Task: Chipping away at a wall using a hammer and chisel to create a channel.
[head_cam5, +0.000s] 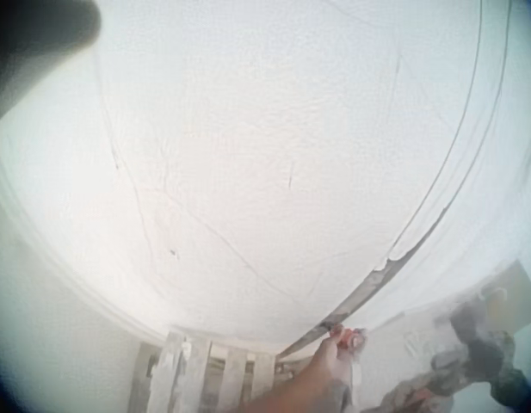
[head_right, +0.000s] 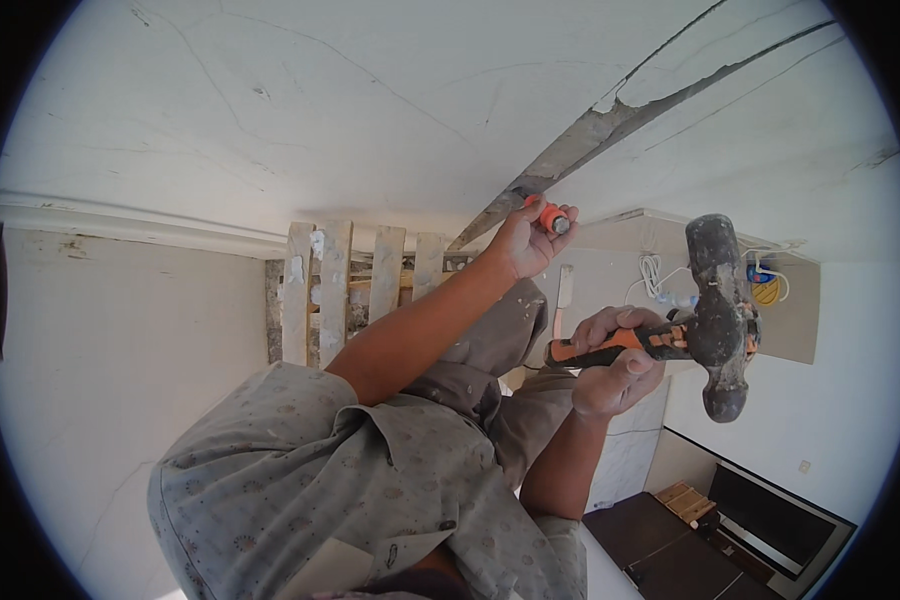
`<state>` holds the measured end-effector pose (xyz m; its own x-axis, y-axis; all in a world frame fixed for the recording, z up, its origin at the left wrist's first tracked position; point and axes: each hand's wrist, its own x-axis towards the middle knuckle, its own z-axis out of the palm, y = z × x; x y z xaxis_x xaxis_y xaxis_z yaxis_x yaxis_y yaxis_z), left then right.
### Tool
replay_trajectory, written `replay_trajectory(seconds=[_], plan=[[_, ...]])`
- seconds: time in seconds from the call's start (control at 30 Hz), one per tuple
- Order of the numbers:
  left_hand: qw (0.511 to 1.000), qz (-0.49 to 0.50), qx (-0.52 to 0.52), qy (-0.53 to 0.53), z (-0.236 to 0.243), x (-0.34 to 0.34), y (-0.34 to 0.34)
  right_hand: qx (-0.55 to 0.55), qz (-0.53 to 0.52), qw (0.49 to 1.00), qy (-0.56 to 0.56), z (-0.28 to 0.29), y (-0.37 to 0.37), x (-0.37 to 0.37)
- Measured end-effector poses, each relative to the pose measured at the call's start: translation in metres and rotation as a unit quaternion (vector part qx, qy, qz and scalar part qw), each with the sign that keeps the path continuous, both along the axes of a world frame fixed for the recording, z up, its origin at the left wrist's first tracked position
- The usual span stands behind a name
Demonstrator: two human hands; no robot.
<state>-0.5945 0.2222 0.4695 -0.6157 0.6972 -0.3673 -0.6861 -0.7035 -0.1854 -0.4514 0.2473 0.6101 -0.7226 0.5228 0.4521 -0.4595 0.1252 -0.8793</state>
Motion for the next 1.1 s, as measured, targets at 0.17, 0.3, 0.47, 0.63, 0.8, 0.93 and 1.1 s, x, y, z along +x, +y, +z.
replay_trajectory(seconds=[0.17,0.3,0.47,0.63,0.8,0.93,1.1], plan=[[0.998,0.032,0.039,-0.049,0.008,-0.008,0.009,0.067,-0.043,0.948,-0.307,-0.067,-0.001,-0.014],[0.998,0.037,0.009,-0.044,0.001,-0.007,0.013,-0.080,0.011,0.916,-0.393,-0.055,0.014,-0.001],[0.997,0.068,0.040,-0.015,-0.006,-0.003,0.015,-0.061,-0.055,0.996,-0.016,-0.026,0.022,0.002],[0.997,0.060,0.020,-0.037,-0.005,-0.006,0.014,0.013,-0.030,0.925,-0.379,-0.071,0.011,-0.019],[0.997,0.042,0.031,-0.049,-0.009,-0.011,0.012,-0.135,-0.030,0.944,-0.298,-0.052,0.023,0.008],[0.997,0.040,0.042,-0.048,-0.014,-0.008,0.015,-0.065,-0.022,0.993,-0.095,-0.032,0.024,0.006],[0.995,0.058,0.043,-0.062,-0.026,-0.008,0.022,-0.018,0.000,0.901,-0.433,-0.074,0.012,-0.021]])
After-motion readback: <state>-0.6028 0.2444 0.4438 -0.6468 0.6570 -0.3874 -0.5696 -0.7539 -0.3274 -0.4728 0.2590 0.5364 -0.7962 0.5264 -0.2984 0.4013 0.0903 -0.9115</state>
